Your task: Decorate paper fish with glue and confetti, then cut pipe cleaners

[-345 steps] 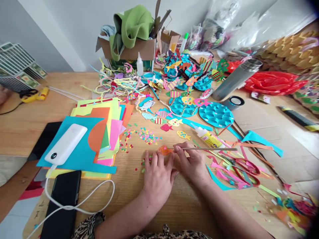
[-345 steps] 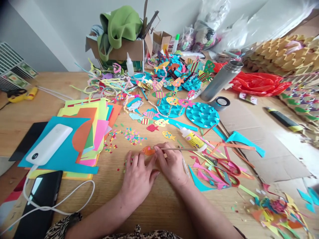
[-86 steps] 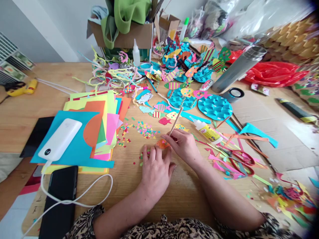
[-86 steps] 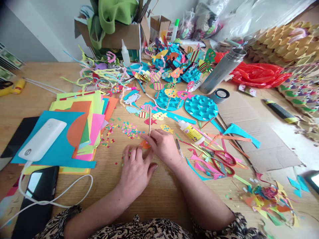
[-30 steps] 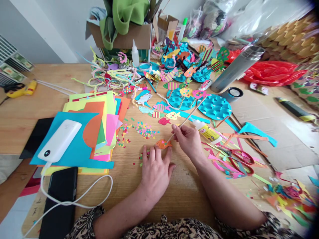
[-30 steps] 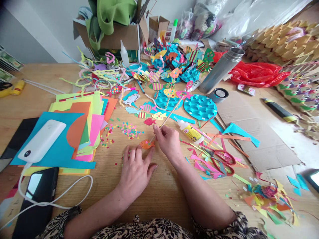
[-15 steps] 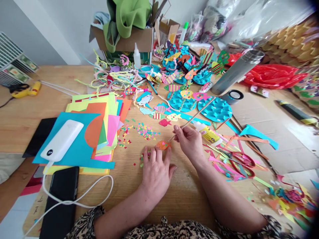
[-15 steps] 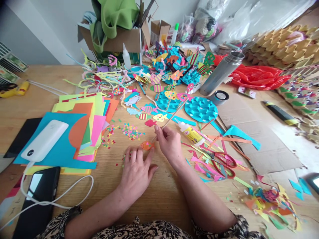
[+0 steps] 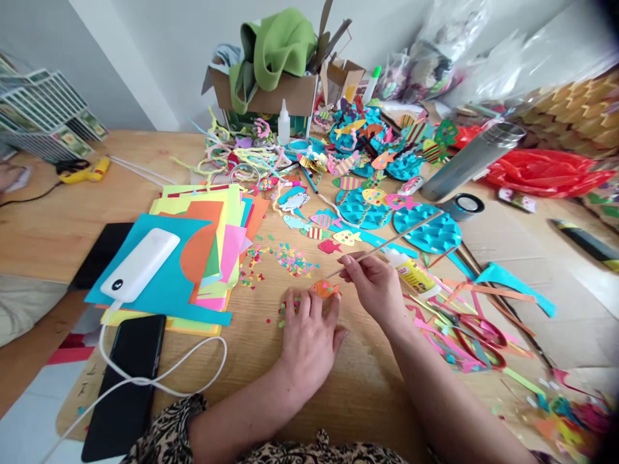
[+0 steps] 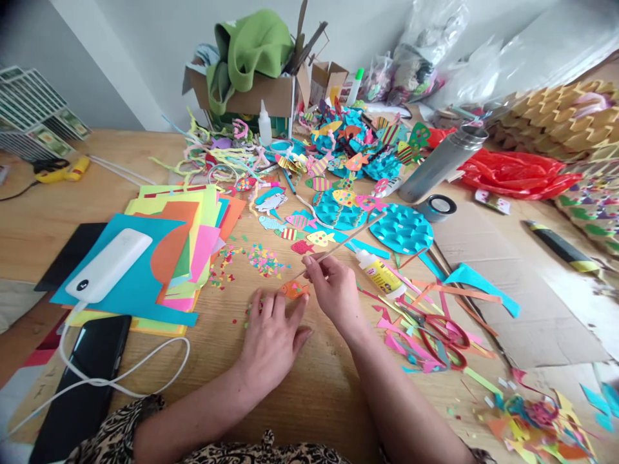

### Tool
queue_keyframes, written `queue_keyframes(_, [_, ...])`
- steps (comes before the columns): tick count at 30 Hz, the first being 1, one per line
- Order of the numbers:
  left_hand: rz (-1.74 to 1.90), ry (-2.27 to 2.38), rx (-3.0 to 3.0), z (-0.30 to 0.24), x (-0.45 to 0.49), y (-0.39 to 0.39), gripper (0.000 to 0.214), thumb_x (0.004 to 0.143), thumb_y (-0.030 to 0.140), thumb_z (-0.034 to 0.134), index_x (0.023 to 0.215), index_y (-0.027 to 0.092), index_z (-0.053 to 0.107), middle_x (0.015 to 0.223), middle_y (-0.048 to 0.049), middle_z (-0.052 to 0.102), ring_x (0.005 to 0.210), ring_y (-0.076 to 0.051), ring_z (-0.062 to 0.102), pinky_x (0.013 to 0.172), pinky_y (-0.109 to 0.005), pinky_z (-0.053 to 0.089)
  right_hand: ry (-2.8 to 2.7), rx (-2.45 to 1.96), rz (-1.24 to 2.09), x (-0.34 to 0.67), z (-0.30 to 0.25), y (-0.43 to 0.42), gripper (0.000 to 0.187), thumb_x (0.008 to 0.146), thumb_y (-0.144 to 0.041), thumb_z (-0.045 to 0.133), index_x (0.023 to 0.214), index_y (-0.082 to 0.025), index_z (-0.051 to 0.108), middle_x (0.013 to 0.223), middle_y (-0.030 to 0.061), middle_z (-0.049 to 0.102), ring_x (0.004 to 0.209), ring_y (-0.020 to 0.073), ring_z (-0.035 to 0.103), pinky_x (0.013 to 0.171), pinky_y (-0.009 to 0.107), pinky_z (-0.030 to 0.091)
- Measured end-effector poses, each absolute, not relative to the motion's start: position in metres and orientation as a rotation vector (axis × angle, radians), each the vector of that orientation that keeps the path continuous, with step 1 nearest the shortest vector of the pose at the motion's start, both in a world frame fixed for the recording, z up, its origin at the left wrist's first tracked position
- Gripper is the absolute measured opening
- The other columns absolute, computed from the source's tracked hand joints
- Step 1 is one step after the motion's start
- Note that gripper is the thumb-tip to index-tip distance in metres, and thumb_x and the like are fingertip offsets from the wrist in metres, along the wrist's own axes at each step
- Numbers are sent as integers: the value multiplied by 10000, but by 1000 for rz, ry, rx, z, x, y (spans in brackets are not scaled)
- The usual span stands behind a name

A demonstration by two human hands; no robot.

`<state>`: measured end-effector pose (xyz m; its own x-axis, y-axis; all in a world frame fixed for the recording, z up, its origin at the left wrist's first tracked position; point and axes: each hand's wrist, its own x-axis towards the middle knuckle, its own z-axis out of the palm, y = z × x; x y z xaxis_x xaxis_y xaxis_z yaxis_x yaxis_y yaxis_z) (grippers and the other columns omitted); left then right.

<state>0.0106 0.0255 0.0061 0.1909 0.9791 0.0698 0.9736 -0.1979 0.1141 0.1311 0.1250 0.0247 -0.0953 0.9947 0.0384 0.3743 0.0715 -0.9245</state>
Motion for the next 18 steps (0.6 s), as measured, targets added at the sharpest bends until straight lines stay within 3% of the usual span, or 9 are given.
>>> queue_keyframes(10, [183,2001,2408,-1,12,26,602,872,549,554,1397,266,473,1167,-131,546,1104,-313,464,1038,-574,331,-1838,-1085,996,98,70,160,216,873,-351,585,797,-162,658,800,53,688,659,148,615,599,278,480])
queue_keyframes(18, [205,2006,2403,1,12,25,597,877,536,553,1401,265,459,1151,-118,546,1107,-301,468,1051,-577,322,-2052,-1070,958,97,61,172,270,888,-349,550,710,-173,651,837,52,705,657,138,594,577,254,434])
